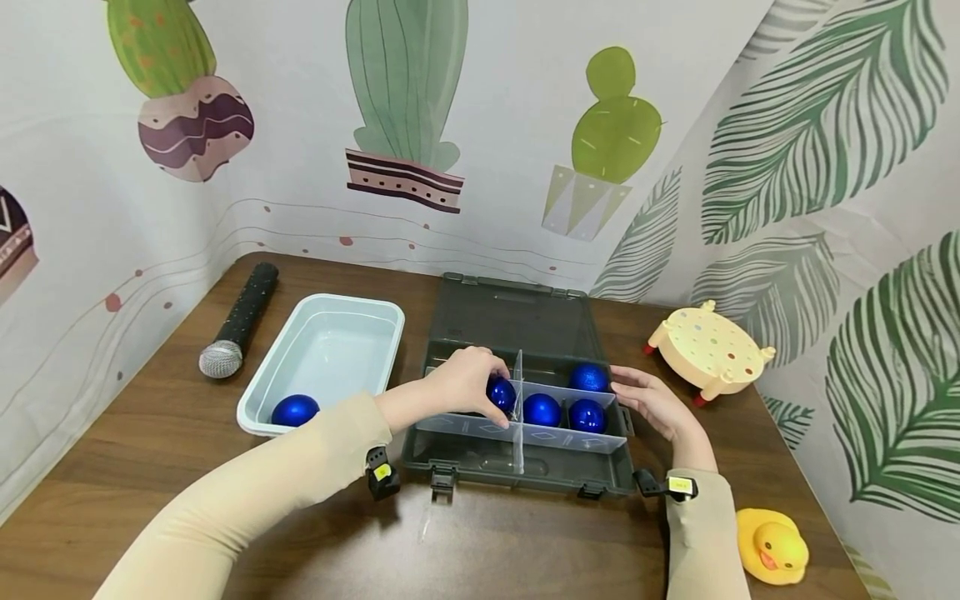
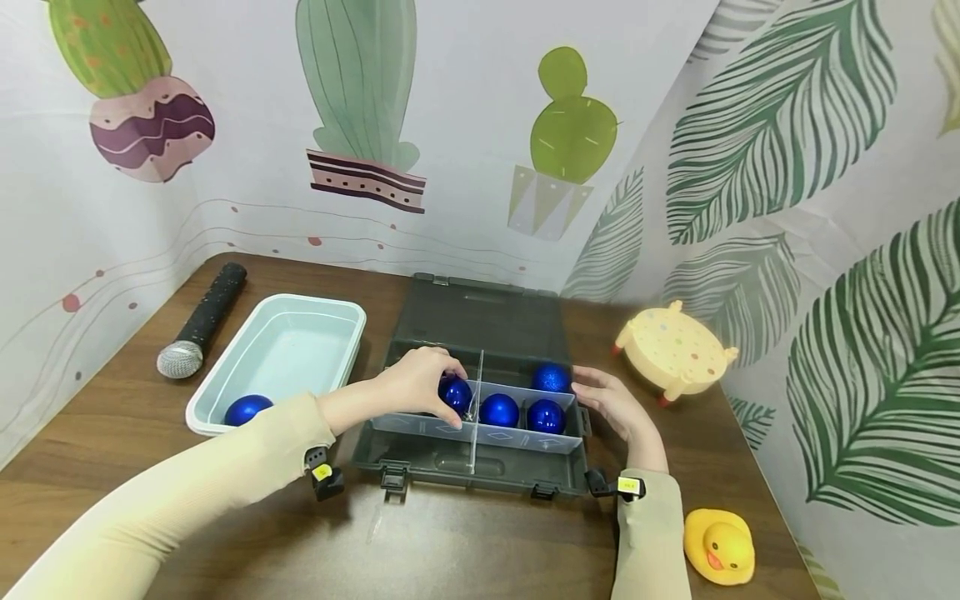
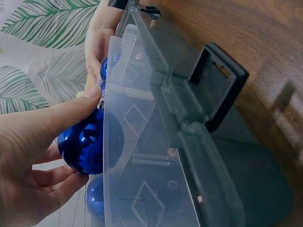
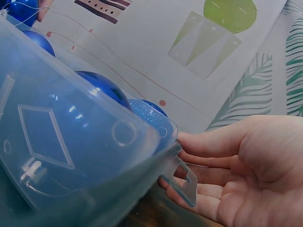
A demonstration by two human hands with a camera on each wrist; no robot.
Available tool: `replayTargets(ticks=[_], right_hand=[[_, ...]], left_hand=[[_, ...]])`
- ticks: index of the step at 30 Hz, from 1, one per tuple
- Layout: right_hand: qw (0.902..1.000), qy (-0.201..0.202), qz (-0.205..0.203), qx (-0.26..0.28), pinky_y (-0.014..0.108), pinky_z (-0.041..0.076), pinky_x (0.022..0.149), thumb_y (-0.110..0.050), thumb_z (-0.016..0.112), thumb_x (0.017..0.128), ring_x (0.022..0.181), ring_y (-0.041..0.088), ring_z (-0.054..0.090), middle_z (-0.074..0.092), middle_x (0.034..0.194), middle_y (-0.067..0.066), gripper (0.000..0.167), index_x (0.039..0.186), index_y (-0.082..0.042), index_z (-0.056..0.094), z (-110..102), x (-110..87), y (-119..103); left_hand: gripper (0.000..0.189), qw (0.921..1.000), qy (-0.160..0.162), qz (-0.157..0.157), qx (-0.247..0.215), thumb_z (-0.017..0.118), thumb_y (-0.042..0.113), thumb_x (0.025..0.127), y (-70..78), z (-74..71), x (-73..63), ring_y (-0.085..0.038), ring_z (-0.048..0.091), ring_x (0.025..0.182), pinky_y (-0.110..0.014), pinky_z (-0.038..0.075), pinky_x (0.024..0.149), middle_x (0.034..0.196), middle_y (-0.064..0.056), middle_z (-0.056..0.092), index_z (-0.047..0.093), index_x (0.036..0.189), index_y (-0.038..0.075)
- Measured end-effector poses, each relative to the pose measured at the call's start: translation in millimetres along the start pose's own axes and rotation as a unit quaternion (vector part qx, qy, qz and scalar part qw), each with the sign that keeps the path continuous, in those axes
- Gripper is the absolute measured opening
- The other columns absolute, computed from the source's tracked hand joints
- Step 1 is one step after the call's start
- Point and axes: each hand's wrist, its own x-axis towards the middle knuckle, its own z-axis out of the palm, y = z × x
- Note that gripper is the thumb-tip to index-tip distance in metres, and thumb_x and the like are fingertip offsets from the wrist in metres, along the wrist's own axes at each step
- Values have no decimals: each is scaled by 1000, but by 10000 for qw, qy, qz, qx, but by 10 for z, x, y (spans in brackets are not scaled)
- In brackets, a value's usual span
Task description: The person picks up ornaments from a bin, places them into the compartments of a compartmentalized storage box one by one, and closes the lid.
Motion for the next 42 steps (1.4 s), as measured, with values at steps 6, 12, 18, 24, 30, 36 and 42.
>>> replayTargets(ticks=[6,12,18,24,30,36,42], right_hand=[[10000,42,9,-13,10,47,88,-12,49,101,100,-10,56,29,147,35,60,147,16,23,3,-8,-2],[10000,50,-4,-10,10,47,88,-12,49,101,100,-10,56,28,148,35,60,146,16,23,6,-13,-7],[10000,57,-18,3,10,47,88,-13,49,101,101,-12,55,25,150,36,60,146,16,23,4,-11,-6],[9999,90,-37,-33,10,47,88,-12,50,100,101,-12,55,33,147,30,60,146,17,23,-1,-14,-11],[10000,63,-42,-45,10,47,88,-12,49,101,100,-11,55,31,147,33,60,146,17,22,-3,-8,-14],[10000,34,-12,-33,10,46,88,-13,49,101,100,-12,55,26,149,37,61,147,16,22,6,-9,-23],[10000,45,-4,-27,10,47,88,-12,49,101,100,-11,55,29,148,35,60,146,16,22,12,-7,-10]], left_hand=[[66,10000,-36,-56,-31,92,47,59,26,-3,-13,-19,61,95,-34,56,82,101,-6,69,72,108,8],[66,9999,-39,-101,-3,92,46,59,47,-7,-25,-19,61,96,-34,56,83,103,-6,69,72,110,8],[66,10000,-8,-20,38,92,45,60,48,-10,-30,-19,61,98,-36,54,86,104,-6,69,72,111,8],[66,10000,24,47,69,92,45,59,45,-8,-39,-19,61,98,-36,54,87,104,-6,69,72,111,8],[68,10000,6,17,71,92,45,59,49,-9,-40,-20,62,100,-37,54,89,106,-6,69,72,112,8],[74,9998,-106,-27,161,90,49,60,41,-18,-63,-22,64,101,-37,54,89,109,-7,69,70,118,8],[70,9987,-413,237,187,87,48,65,-35,-106,-110,-21,64,105,-37,54,90,114,-5,70,68,121,9]])
